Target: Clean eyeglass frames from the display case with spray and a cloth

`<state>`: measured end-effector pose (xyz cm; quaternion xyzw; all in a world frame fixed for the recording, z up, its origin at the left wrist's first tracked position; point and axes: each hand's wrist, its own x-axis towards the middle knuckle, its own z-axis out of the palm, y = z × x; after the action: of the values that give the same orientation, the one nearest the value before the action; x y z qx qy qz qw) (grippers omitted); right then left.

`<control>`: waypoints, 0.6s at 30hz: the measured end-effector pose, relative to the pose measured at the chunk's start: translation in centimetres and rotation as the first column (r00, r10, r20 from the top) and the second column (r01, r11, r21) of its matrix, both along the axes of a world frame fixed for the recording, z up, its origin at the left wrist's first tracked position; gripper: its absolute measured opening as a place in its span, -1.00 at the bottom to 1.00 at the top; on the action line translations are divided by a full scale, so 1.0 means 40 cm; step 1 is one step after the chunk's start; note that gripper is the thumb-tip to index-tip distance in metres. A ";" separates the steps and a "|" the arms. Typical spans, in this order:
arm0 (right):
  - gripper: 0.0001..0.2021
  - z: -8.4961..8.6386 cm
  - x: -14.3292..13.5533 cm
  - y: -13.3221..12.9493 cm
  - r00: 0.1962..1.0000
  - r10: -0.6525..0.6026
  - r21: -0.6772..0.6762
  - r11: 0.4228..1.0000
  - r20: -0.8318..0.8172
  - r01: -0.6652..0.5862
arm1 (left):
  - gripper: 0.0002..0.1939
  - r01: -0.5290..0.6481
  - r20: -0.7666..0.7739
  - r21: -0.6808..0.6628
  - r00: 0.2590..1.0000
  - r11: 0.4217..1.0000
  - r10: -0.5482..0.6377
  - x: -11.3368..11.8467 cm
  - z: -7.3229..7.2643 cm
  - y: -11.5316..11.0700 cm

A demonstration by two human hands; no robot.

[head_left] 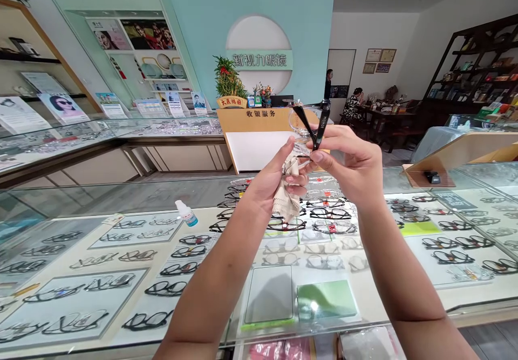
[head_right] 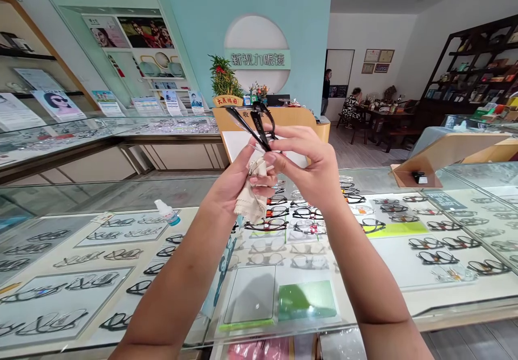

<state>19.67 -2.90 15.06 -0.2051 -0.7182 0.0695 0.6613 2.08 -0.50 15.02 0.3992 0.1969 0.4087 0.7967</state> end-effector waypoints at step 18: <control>-0.85 -0.024 0.068 0.100 0.985 -0.172 -0.062 0.983 0.030 0.173 | -0.30 -0.214 -0.489 0.772 0.404 0.599 0.773 -0.089 0.011 -0.006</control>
<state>22.40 1.08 14.10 -0.2884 -0.7033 0.0324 0.6490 -1.48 -0.73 15.47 0.6799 0.5046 0.4554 0.2752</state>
